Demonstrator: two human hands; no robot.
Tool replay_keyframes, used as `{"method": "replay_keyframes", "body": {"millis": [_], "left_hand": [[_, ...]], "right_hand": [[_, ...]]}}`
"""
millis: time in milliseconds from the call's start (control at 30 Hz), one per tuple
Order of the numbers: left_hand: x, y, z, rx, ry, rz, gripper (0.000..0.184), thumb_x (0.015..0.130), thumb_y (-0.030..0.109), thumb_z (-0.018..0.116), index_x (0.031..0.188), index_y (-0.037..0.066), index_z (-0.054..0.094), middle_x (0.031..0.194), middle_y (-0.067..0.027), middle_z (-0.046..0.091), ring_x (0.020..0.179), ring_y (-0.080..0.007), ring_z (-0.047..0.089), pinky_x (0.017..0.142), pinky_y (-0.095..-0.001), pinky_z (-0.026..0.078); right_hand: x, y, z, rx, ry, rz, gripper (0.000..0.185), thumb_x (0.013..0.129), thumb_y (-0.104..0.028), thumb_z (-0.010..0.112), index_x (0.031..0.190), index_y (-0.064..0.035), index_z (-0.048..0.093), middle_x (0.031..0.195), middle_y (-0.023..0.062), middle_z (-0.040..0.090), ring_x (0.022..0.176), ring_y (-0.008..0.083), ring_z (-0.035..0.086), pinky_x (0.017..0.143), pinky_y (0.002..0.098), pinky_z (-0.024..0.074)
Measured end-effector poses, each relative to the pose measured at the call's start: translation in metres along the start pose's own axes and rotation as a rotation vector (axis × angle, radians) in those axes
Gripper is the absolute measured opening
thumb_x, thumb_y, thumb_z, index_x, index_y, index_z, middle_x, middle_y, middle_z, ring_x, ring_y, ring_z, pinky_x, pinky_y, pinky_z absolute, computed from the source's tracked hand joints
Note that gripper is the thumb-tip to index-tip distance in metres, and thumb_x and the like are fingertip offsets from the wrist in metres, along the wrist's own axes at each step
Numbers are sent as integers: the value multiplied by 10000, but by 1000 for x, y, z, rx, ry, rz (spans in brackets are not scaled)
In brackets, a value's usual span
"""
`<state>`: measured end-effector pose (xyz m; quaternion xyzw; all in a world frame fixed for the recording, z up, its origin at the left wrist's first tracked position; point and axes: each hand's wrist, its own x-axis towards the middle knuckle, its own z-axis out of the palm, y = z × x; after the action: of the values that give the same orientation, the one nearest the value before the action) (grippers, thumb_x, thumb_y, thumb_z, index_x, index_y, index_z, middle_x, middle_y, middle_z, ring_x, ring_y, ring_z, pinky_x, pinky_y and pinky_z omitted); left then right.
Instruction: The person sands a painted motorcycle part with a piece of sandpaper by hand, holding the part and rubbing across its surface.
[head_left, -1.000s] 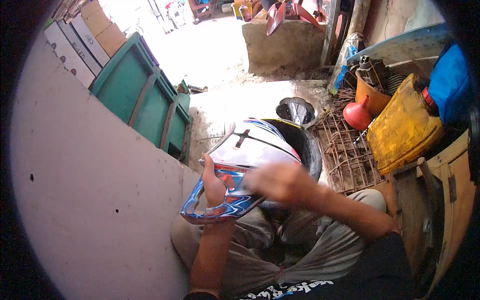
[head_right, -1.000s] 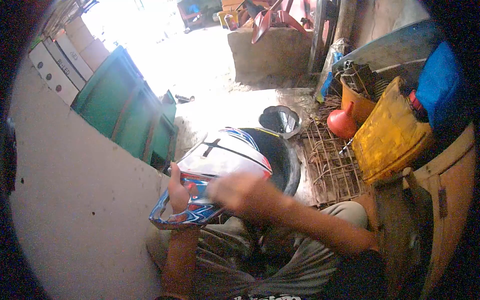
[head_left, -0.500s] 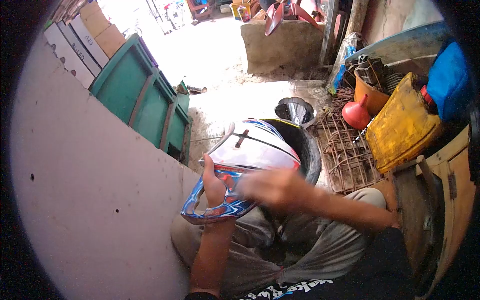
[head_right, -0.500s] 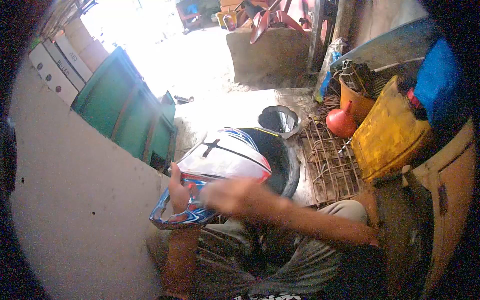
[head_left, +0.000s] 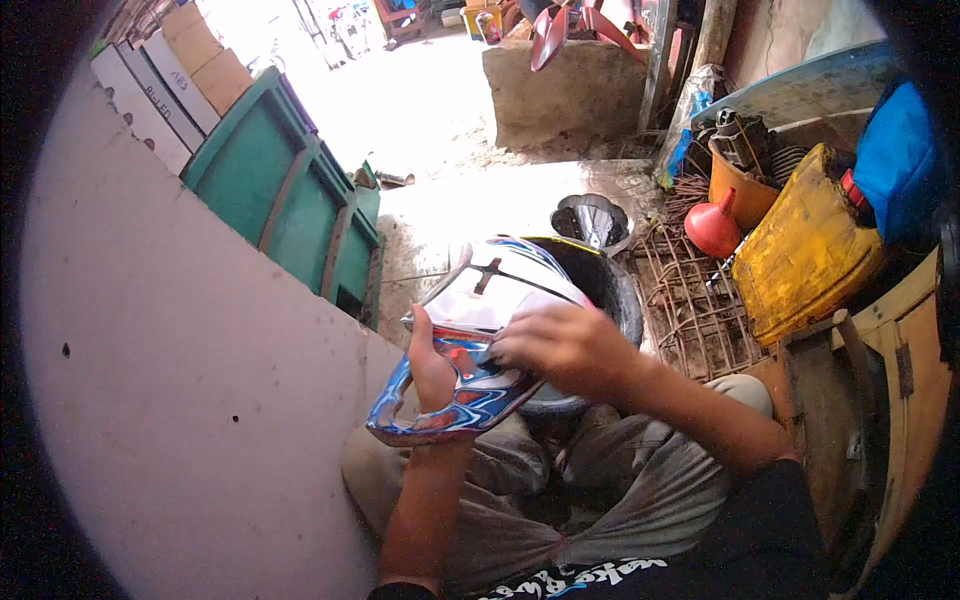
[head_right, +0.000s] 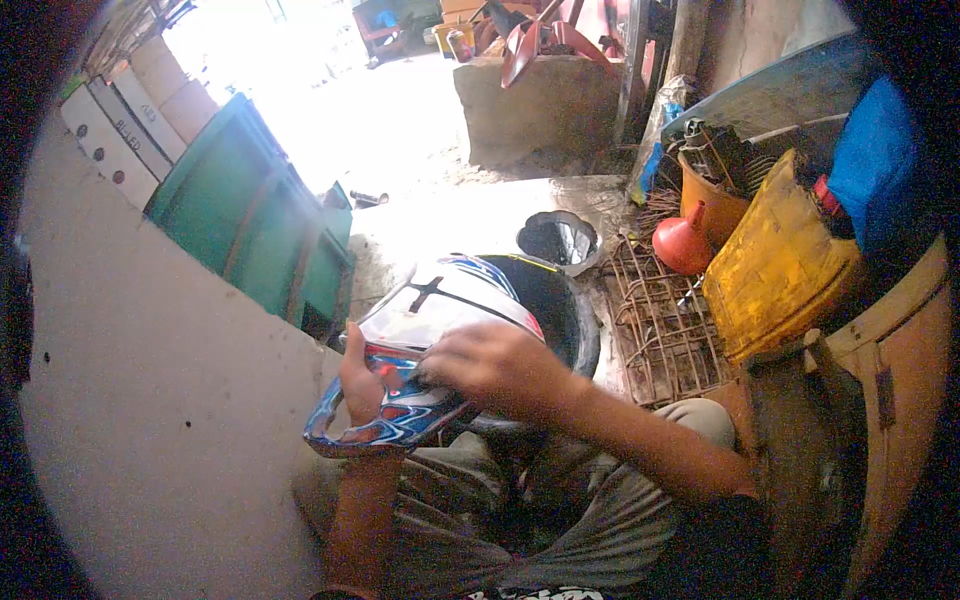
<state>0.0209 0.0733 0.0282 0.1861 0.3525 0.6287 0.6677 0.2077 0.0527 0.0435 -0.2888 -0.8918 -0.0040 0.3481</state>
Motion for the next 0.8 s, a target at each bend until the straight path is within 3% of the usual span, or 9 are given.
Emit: {"method": "replay_keyframes", "body": {"millis": [67, 200, 367, 467, 533, 600, 667, 700, 800], "left_hand": [[-3, 3, -7, 128, -41, 33, 562, 1075, 489, 463, 1215, -25, 642, 992, -104, 728, 739, -169, 685, 577, -281, 537], [2, 2, -14, 40, -66, -46, 545, 1071, 473, 483, 1235, -25, 633, 1022, -113, 729, 790, -191, 700, 629, -291, 554], [3, -1, -13, 47, -50, -18, 550, 1073, 477, 467, 1250, -18, 628, 1076, -116, 724, 863, -184, 697, 688, -302, 560], [-2, 3, -1, 55, -23, -15, 562, 1073, 492, 457, 1246, -14, 630, 1062, -106, 725, 832, -175, 689, 660, -302, 553], [27, 3, -48, -196, -464, -200, 570, 1076, 495, 448, 1246, -18, 629, 1080, -116, 724, 866, -193, 696, 710, -322, 563], [32, 3, -68, -272, -606, -272, 575, 1077, 501, 443, 1239, -17, 633, 1070, -113, 725, 857, -188, 697, 702, -316, 565], [27, 1, -58, -175, -475, -205, 578, 1076, 510, 439, 1224, -11, 642, 1032, -97, 730, 804, -160, 694, 638, -284, 558], [2, 0, -8, 67, -60, 7, 587, 1077, 516, 435, 1220, -13, 644, 1022, -97, 732, 798, -156, 696, 640, -273, 563], [0, 2, -3, 108, -14, 26, 597, 1079, 515, 428, 1240, -21, 635, 1067, -116, 728, 874, -188, 706, 732, -305, 577]], "right_hand": [[-3, 11, 0, -125, 11, 145, 187, 857, -174, 703, 1029, -103, 699, 1015, 93, 712, 915, 244, 726, 792, 364, 595], [1, -43, 13, 98, 149, -205, 182, 825, -167, 647, 990, -96, 667, 970, 62, 690, 850, 224, 703, 761, 352, 597], [-2, 19, 5, -135, 89, 93, 190, 821, -178, 657, 988, -89, 665, 951, 68, 666, 862, 233, 706, 721, 373, 598], [-1, -17, 10, -12, -24, -15, 182, 824, -175, 654, 982, -86, 666, 1000, 63, 673, 903, 227, 711, 740, 364, 603], [7, -46, 9, 68, 99, -249, 186, 851, -140, 672, 1029, -97, 703, 1032, 52, 695, 916, 208, 720, 784, 353, 607], [0, -25, 4, -16, -5, -109, 191, 835, -149, 691, 1018, -95, 689, 1009, 59, 700, 906, 223, 722, 781, 356, 604], [-1, 8, -5, -54, -149, 189, 193, 824, -143, 705, 998, -76, 656, 961, 94, 697, 885, 264, 720, 750, 370, 605], [0, 15, -3, -98, -85, 131, 199, 818, -144, 711, 996, -73, 654, 960, 93, 694, 889, 258, 721, 745, 371, 607], [-2, -21, 19, -20, 44, -68, 158, 835, -173, 672, 964, -82, 665, 935, 62, 669, 825, 220, 704, 660, 383, 608]]}}
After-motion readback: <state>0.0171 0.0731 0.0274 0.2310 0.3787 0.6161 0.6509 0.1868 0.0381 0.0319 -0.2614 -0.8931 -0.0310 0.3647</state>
